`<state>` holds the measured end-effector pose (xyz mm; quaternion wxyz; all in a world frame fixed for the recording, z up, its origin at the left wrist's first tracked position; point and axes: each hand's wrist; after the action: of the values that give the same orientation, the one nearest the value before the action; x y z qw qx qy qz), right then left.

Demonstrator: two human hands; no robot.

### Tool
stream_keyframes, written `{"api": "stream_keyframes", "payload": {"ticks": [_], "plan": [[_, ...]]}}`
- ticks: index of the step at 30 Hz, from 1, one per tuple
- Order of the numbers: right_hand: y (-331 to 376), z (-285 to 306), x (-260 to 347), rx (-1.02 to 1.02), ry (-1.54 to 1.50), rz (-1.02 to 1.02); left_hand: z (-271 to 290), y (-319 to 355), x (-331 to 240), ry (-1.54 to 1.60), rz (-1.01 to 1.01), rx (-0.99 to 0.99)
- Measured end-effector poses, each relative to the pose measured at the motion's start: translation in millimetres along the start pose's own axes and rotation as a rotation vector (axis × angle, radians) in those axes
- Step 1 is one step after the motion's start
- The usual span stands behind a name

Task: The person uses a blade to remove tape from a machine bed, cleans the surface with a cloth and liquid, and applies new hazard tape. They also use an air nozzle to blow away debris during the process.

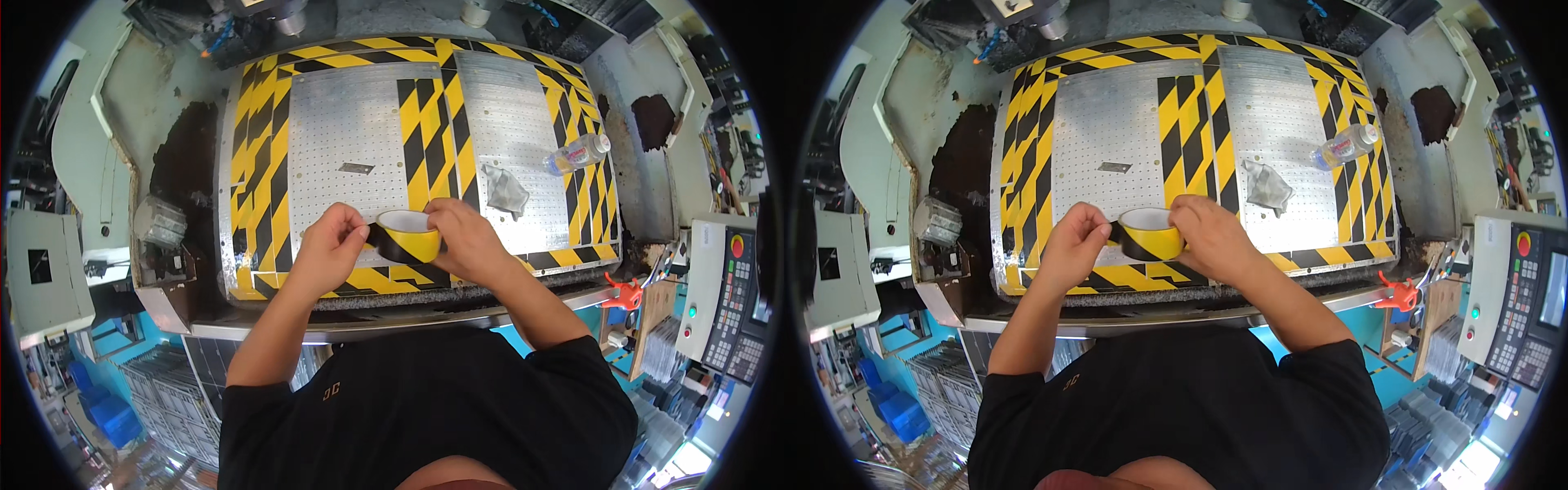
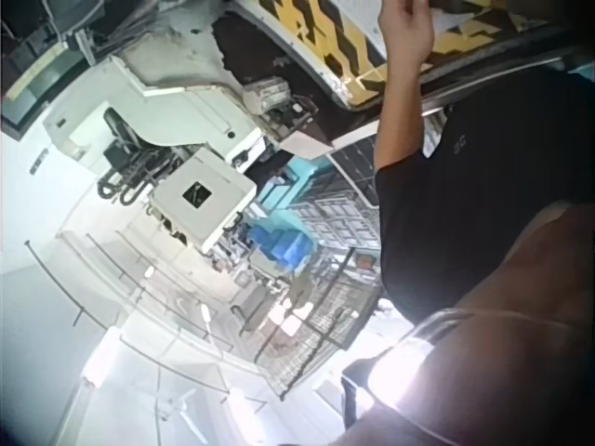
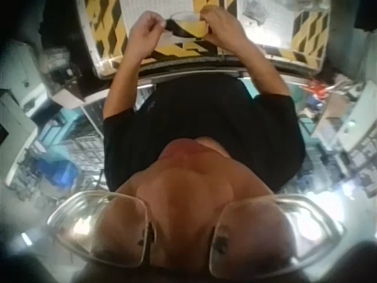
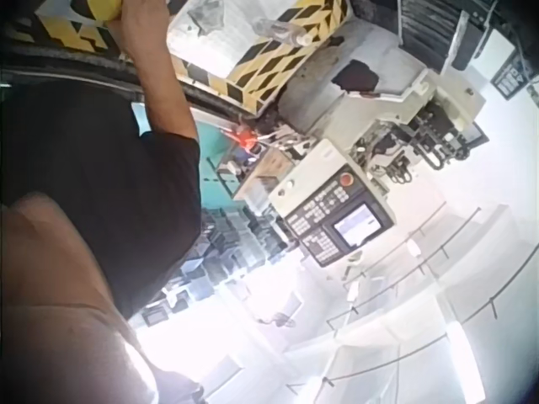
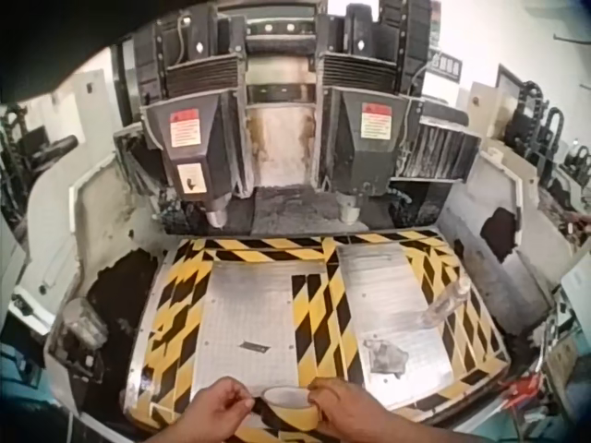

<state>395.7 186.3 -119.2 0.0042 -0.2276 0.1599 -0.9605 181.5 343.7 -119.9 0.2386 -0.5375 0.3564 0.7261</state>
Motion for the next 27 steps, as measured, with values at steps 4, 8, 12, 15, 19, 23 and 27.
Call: {"api": "stream_keyframes", "payload": {"ticks": [4,8,12,15,19,23,27], "plan": [[35,19,-21,0.16,-0.248,-0.162,9,11,-34,-0.604,-0.333,-0.029],[144,58,-73,0.147,-0.882,-0.958,32,19,-41,-0.838,-0.417,-0.049],[297,135,-81,0.089,-0.925,-1.708,56,31,-39,-0.779,-0.327,-0.034],[429,169,-135,-0.176,-0.374,-1.932,56,29,-44,-0.661,-0.359,0.025],[411,148,-144,-0.57,-0.269,-1.572,53,30,-41,-0.566,-0.374,0.06],[247,159,-76,-0.424,-0.159,-0.934,57,46,-30,-0.429,-0.463,0.058],[100,118,-77,0.03,-0.352,-0.832,46,44,-27,-0.287,-0.418,0.141]]}}
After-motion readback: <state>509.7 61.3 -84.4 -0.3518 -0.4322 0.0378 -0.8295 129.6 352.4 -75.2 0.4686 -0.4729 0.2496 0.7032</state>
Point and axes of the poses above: each hand's wrist, its own y-axis away from the middle knuckle, its own z-axis out of the back of the hand, x = y × z, and after that the axes turned 2 degrees about y, right-handed
